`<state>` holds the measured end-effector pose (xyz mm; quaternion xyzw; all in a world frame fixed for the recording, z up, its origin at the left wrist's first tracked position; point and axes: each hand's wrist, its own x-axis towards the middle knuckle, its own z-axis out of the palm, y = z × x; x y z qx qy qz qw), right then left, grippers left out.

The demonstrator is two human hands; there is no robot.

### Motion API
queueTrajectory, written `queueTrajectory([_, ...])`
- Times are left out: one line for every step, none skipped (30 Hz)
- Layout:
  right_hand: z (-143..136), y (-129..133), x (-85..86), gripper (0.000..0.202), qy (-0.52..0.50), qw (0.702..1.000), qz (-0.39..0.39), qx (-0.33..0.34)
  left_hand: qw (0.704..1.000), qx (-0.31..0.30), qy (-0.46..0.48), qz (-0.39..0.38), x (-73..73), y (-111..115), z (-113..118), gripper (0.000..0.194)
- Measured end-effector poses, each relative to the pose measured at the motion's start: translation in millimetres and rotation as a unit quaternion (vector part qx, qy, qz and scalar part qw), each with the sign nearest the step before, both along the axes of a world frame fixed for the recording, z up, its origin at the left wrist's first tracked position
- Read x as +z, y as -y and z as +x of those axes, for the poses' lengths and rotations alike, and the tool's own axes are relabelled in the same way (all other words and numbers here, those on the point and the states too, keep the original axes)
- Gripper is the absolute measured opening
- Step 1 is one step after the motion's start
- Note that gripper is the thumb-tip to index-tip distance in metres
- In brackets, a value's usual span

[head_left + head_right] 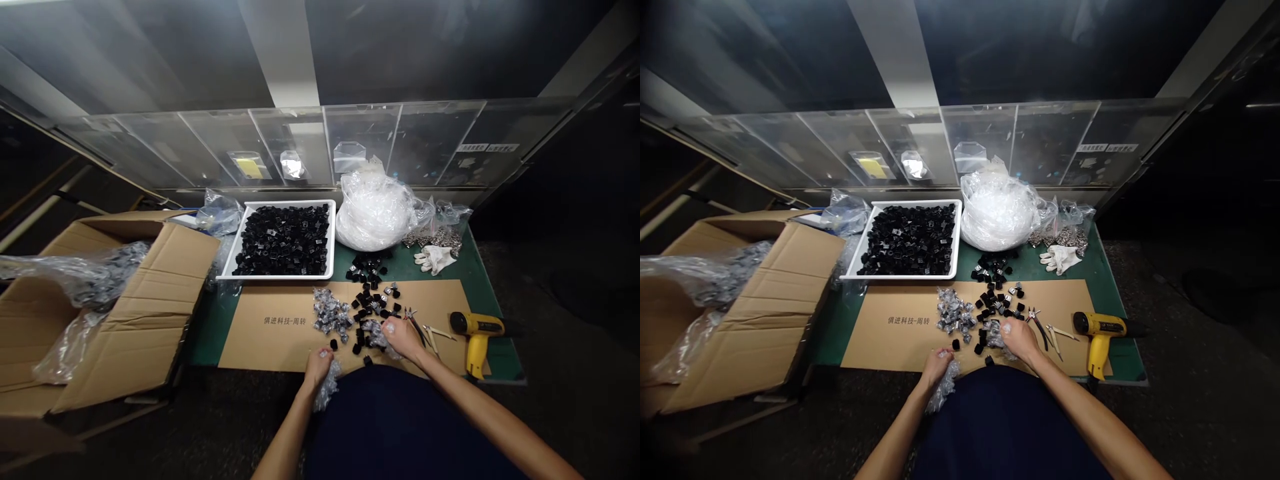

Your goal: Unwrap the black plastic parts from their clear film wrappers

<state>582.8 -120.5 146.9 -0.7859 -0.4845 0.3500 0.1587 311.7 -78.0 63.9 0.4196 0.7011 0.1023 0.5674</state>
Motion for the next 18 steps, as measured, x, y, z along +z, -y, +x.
queueTrajectory([3,0,-1.1,0.019,0.001,1.000,0.000,-0.005,1.000,0.000,-0.013,0.006,-4.5,2,-3,0.010])
queueTrajectory([6,0,-1.8,0.020,0.000,1.000,0.003,-0.008,1.000,0.000,-0.026,0.013,-8.1,3,-6,0.009])
queueTrajectory([8,0,-2.1,0.021,-0.001,1.000,0.007,-0.010,0.999,-0.001,-0.039,0.022,-10.9,4,-7,0.010])
queueTrajectory([10,0,-2.3,0.021,0.000,1.000,0.008,-0.014,0.998,-0.003,-0.053,0.032,-13.0,5,-7,0.011])
queueTrajectory([12,0,-2.3,0.021,0.003,1.000,0.007,-0.023,0.997,-0.007,-0.064,0.041,-14.5,5,-7,0.013])
queueTrajectory([13,1,-2.4,0.021,0.008,0.999,0.006,-0.034,0.996,-0.013,-0.073,0.049,-15.5,4,-5,0.016])
queueTrajectory([13,1,-2.4,0.021,0.012,0.999,0.006,-0.044,0.995,-0.021,-0.079,0.056,-16.1,4,-1,0.018])
queueTrajectory([13,2,-2.3,0.021,0.013,0.999,0.007,-0.050,0.994,-0.029,-0.082,0.060,-16.4,4,3,0.021])
queueTrajectory([13,2,-2.0,0.022,0.011,0.998,0.009,-0.056,0.994,-0.038,-0.081,0.063,-16.4,3,9,0.024])
queueTrajectory([12,3,-1.5,0.023,0.008,0.998,0.014,-0.060,0.993,-0.049,-0.081,0.066,-16.4,3,15,0.028])
queueTrajectory([11,3,-0.8,0.023,0.004,0.998,0.018,-0.066,0.992,-0.063,-0.086,0.069,-16.2,2,21,0.032])
queueTrajectory([11,3,0.1,0.024,-0.001,0.997,0.022,-0.071,0.990,-0.076,-0.097,0.071,-16.0,2,27,0.036])
queueTrajectory([10,2,1.1,0.024,-0.005,0.997,0.028,-0.075,0.987,-0.088,-0.110,0.073,-15.8,1,33,0.039])
queueTrajectory([10,2,2.1,0.025,-0.009,0.997,0.032,-0.076,0.985,-0.098,-0.122,0.074,-15.6,0,38,0.041])
queueTrajectory([9,2,2.9,0.025,-0.011,0.997,0.030,-0.075,0.983,-0.104,-0.132,0.074,-15.6,-1,42,0.041])
queueTrajectory([9,1,3.6,0.024,-0.012,0.997,0.021,-0.072,0.982,-0.105,-0.136,0.072,-15.7,-3,45,0.040])
queueTrajectory([10,2,4.1,0.022,-0.014,0.998,0.009,-0.066,0.983,-0.102,-0.134,0.070,-16.0,-4,47,0.037])
queueTrajectory([10,2,4.2,0.019,-0.015,0.998,-0.001,-0.057,0.985,-0.098,-0.128,0.067,-16.4,-6,48,0.035])
